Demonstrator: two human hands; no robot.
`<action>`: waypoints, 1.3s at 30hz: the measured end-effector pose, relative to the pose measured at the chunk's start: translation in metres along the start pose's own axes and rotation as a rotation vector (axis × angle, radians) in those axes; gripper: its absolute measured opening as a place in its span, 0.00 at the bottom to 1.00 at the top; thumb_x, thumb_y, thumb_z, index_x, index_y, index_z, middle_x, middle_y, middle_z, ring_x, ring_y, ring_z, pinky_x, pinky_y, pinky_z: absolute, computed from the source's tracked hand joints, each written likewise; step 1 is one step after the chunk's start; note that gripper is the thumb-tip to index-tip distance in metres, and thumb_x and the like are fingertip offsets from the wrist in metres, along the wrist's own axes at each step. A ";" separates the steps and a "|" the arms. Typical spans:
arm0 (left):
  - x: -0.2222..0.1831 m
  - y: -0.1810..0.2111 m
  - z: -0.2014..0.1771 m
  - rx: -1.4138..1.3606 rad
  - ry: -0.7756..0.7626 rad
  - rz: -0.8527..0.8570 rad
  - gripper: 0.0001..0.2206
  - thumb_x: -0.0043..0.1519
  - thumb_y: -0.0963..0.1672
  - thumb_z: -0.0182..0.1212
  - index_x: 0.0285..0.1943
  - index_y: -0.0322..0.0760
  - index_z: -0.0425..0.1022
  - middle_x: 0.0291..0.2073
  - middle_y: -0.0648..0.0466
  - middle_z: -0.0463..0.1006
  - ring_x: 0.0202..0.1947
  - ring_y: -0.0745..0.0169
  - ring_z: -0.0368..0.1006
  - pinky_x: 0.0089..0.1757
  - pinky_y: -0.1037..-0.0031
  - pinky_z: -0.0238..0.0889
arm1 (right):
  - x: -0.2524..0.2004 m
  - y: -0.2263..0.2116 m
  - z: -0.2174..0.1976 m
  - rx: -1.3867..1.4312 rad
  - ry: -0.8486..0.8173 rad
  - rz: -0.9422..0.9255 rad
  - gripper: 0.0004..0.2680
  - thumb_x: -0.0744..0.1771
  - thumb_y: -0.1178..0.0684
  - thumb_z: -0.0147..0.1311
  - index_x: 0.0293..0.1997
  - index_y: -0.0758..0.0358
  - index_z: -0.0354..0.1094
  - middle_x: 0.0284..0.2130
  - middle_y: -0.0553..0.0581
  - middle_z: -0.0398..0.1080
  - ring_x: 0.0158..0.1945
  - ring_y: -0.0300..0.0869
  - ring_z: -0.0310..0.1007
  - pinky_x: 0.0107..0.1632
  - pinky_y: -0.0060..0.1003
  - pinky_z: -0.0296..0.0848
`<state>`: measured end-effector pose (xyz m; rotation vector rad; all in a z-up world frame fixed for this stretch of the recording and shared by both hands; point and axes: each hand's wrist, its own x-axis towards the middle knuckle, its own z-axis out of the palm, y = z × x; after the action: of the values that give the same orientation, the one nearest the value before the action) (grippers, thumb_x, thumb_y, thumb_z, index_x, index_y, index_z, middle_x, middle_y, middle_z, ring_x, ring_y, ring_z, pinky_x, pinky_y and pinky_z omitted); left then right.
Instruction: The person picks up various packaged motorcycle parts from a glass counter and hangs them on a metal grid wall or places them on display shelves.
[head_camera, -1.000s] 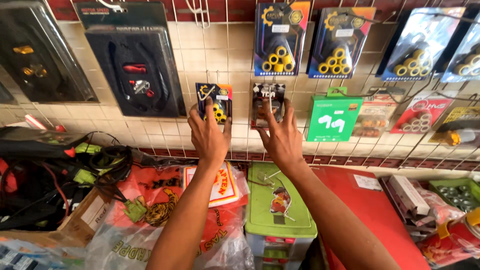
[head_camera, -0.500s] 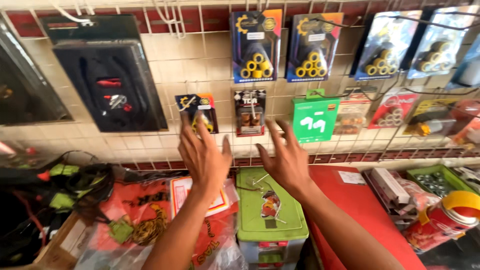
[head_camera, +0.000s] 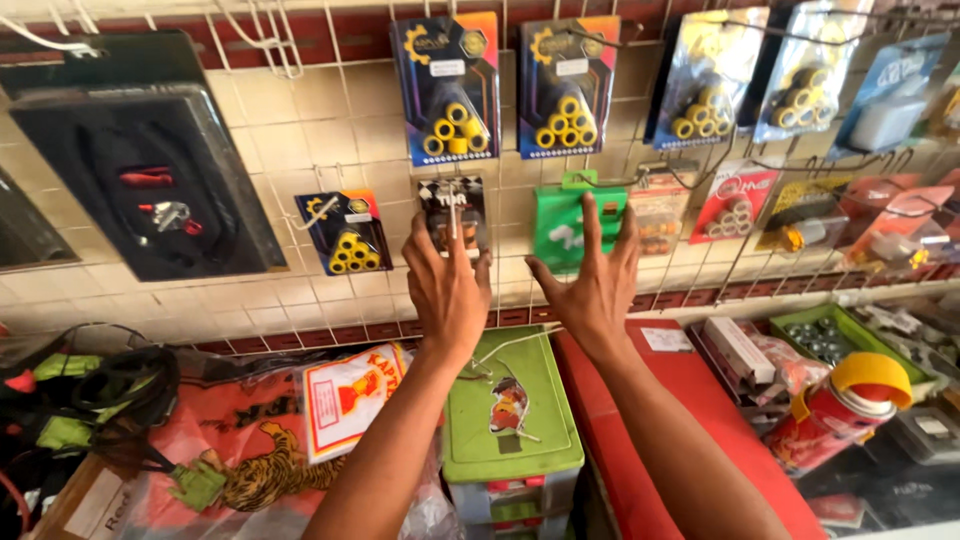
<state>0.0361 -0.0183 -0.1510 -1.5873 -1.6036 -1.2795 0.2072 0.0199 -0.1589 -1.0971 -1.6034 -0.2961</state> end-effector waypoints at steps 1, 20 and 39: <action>-0.001 -0.001 0.002 0.002 0.000 0.006 0.38 0.55 0.45 0.74 0.75 0.39 0.57 0.69 0.32 0.54 0.63 0.29 0.59 0.49 0.50 0.68 | -0.001 0.000 0.002 -0.007 -0.016 0.039 0.41 0.58 0.40 0.74 0.78 0.48 0.46 0.69 0.80 0.43 0.69 0.75 0.48 0.64 0.64 0.57; -0.008 -0.009 0.001 0.140 0.038 0.122 0.29 0.60 0.46 0.71 0.70 0.39 0.66 0.69 0.38 0.59 0.67 0.37 0.59 0.56 0.47 0.58 | -0.001 0.011 -0.009 -0.112 -0.126 0.059 0.41 0.59 0.36 0.71 0.78 0.42 0.43 0.69 0.78 0.47 0.66 0.70 0.55 0.55 0.63 0.65; -0.027 0.092 -0.008 -0.096 -0.024 0.267 0.28 0.57 0.45 0.70 0.67 0.35 0.67 0.63 0.39 0.63 0.62 0.37 0.62 0.54 0.49 0.58 | -0.016 0.054 -0.048 -0.007 -0.194 -0.078 0.37 0.62 0.43 0.66 0.78 0.45 0.45 0.62 0.68 0.59 0.60 0.63 0.65 0.55 0.58 0.64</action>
<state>0.1271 -0.0511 -0.1489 -1.8118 -1.3071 -1.2118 0.2787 0.0084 -0.1750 -1.0970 -1.8215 -0.2530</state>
